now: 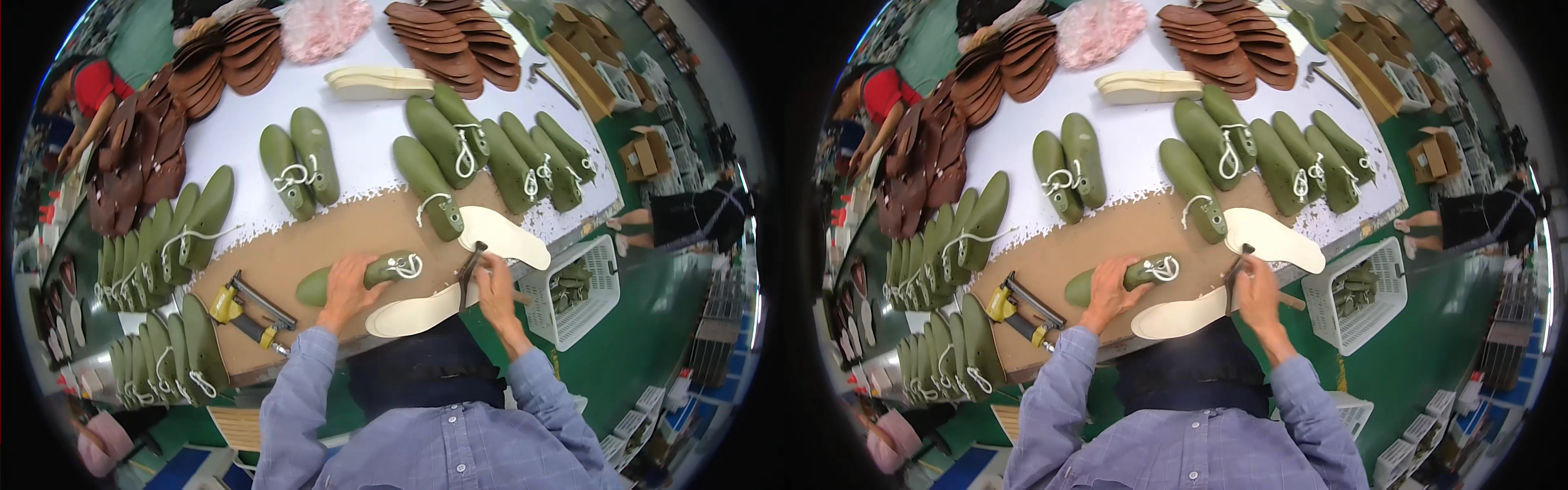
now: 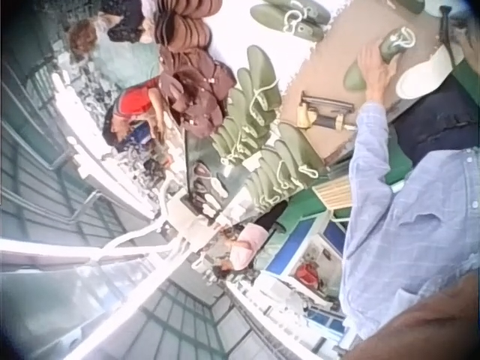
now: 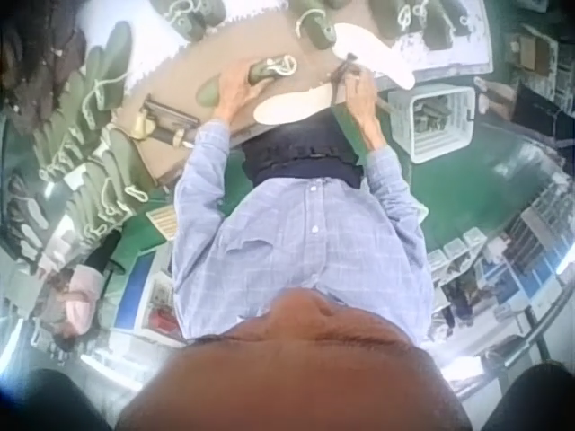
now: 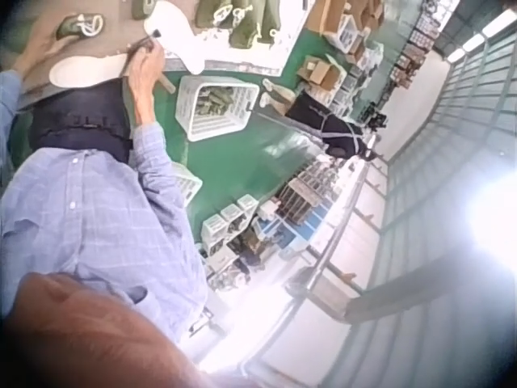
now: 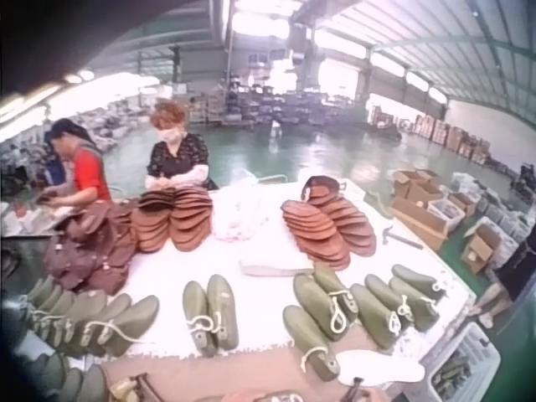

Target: Assemble shoe components by hammering and using a heat gun.

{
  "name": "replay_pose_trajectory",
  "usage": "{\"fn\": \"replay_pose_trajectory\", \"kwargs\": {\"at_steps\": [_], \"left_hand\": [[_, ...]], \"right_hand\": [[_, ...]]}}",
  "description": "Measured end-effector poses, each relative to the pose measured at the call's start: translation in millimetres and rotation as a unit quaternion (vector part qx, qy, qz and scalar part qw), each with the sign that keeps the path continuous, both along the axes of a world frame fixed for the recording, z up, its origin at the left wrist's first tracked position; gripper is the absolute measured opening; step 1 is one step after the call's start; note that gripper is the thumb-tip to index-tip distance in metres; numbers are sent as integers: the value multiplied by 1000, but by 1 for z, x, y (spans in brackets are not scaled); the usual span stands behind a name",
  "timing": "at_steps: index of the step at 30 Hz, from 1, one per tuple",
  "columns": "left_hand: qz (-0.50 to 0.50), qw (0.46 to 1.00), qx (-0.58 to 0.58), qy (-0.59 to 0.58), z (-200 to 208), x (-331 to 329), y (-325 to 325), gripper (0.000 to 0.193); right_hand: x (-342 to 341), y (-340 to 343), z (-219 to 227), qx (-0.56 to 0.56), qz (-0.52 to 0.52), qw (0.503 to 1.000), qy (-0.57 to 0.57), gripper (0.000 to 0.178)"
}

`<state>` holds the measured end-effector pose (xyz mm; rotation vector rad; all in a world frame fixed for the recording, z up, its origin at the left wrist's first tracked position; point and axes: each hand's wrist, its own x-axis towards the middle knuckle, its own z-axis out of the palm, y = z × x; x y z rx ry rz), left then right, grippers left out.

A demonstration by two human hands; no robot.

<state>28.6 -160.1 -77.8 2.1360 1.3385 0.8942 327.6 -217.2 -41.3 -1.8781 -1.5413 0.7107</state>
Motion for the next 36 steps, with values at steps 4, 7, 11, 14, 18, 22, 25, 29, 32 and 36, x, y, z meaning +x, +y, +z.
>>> {"fn": "replay_pose_trajectory", "kwargs": {"at_steps": [4, 7, 11, 14, 18, 22, 25, 29, 32, 36], "left_hand": [[-15, 1000, 2, 5, 7, 3, 4, 52], [-13, 1000, -1, 4, 1, 0, 3, 51], [-6, 1000, -6, 1, -2, 0, 4, 52], [-7, 1000, 3, 1, 4, 2, 3, 53], [-11, 1000, -3, -8, 2, 4, 5, 54], [-11, 1000, -12, 14, -3, -8, 0, 53], [1, 999, -30, 43, 4, -4, 1, 51], [-21, 1000, 5, 5, 3, 0, 4, 52], [-34, 999, -5, 3, -4, -1, 2, 51], [-18, 1000, -4, 2, 5, -8, 4, 51]], "right_hand": [[58, -47, -23, -43, 59, 956, -284, 43], [64, -40, -17, -68, 122, 947, -288, 44], [48, -33, 25, -17, 122, 976, -178, 45], [13, -40, 70, -53, -44, 995, 70, 43], [-26, -31, 52, 81, 12, 997, 2, 44], [-41, -2, 81, -195, 82, 975, 70, 42], [-29, -12, 83, 94, -29, 989, 112, 40], [-47, -24, 69, 138, 51, 983, 113, 39], [-65, -6, 64, 10, 138, 990, 23, 37], [-60, -7, 83, 107, 40, 992, 59, 39]]}}
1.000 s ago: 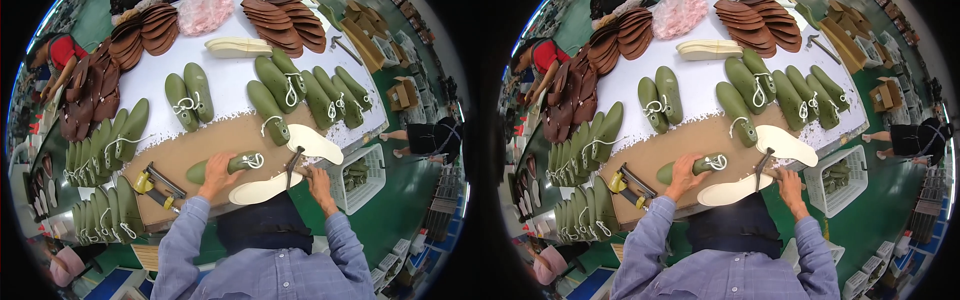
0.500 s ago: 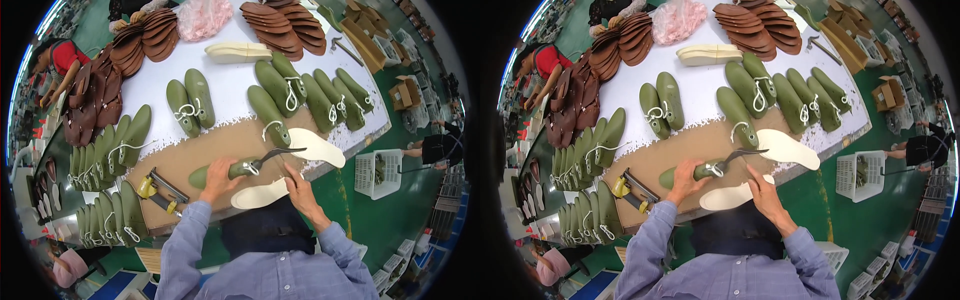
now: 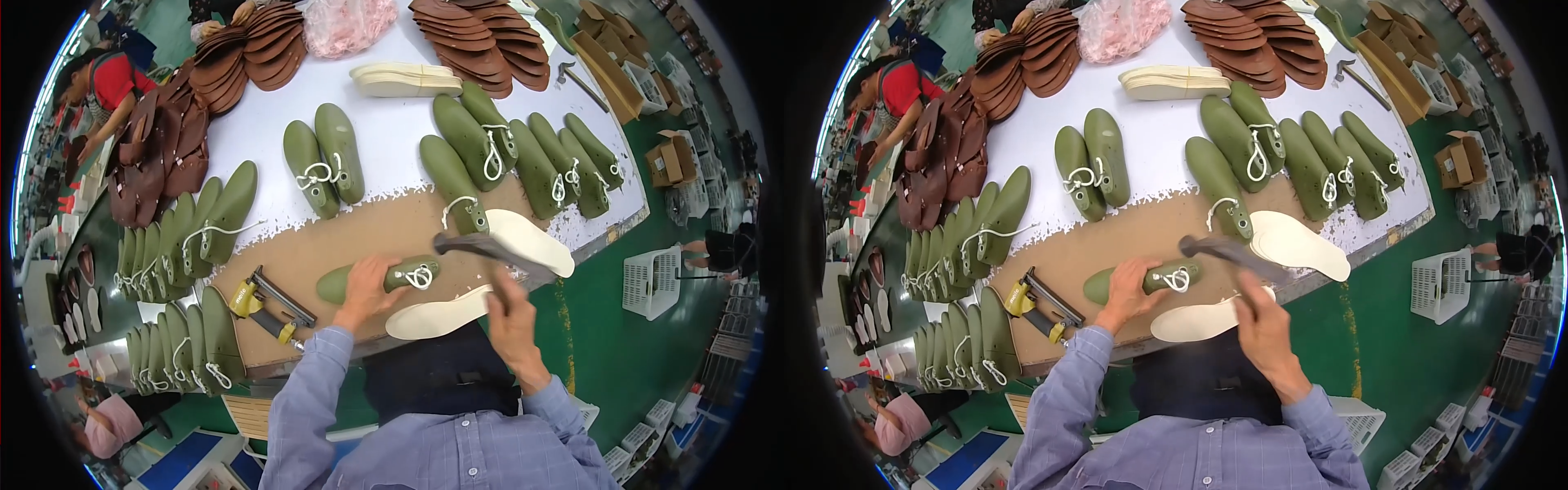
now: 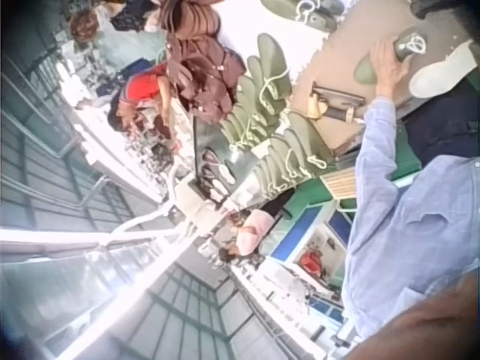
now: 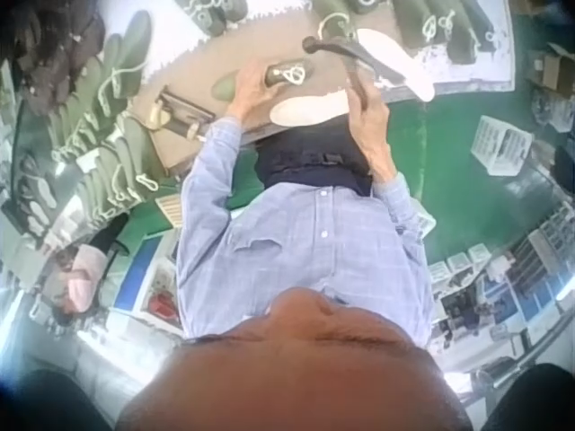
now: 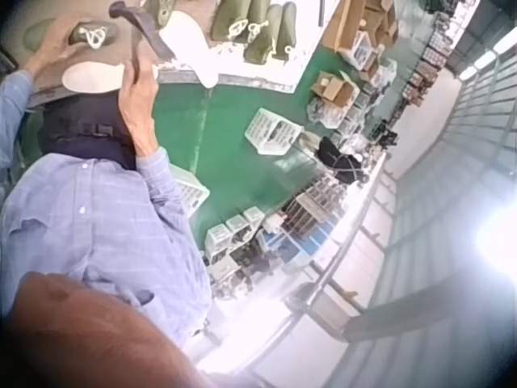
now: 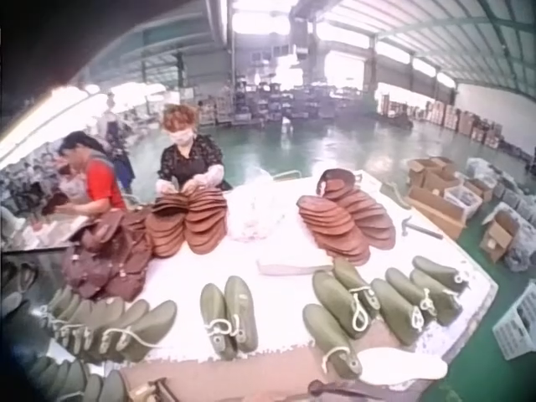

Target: Assemble shoe components by hammering and using a heat gun.

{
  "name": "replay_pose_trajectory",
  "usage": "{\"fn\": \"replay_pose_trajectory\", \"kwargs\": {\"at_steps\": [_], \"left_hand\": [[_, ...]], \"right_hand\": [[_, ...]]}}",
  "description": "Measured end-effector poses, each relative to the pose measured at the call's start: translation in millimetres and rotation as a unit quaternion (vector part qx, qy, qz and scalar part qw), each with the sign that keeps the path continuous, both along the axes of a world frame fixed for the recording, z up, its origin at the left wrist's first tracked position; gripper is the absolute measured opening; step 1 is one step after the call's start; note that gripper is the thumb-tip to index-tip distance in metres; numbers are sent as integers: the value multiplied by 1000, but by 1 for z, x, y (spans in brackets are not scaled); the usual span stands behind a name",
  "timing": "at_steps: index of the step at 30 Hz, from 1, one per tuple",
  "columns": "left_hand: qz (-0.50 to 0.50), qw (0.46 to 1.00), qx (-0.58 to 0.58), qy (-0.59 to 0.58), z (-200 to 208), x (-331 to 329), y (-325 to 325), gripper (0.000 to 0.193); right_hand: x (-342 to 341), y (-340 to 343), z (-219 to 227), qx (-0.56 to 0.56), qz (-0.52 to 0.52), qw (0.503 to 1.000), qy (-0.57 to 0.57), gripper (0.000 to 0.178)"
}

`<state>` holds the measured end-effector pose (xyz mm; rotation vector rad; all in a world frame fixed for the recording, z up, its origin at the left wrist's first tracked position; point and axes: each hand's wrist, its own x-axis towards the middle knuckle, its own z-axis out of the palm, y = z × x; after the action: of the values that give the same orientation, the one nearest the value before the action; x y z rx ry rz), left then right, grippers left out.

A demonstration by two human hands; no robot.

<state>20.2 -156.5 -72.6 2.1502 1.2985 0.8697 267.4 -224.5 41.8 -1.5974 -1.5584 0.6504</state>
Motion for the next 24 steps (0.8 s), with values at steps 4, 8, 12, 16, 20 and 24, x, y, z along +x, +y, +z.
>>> {"fn": "replay_pose_trajectory", "kwargs": {"at_steps": [4, 8, 12, 16, 20, 24], "left_hand": [[-12, 1000, 18, 10, -1, 1, 2, 52], [-39, 998, -17, 42, -7, -9, 5, 54], [-89, 992, -65, 55, 0, -13, 7, 54], [-242, 961, -78, 104, 4, -2, 15, 60], [-293, 943, -61, 148, 16, 18, 32, 61], [-307, 924, -46, 222, 25, 42, 82, 60]], "right_hand": [[-2, -21, -19, -116, -21, 992, -46, 41], [-7, 5, -35, -12, 83, 994, -65, 38], [20, -1, -44, 7, 32, 991, -128, 40], [77, -65, -49, -20, -103, 987, -124, 38], [118, -78, -50, -99, -303, 940, -122, 36], [190, -69, -83, -82, -459, 879, -94, 40]]}}
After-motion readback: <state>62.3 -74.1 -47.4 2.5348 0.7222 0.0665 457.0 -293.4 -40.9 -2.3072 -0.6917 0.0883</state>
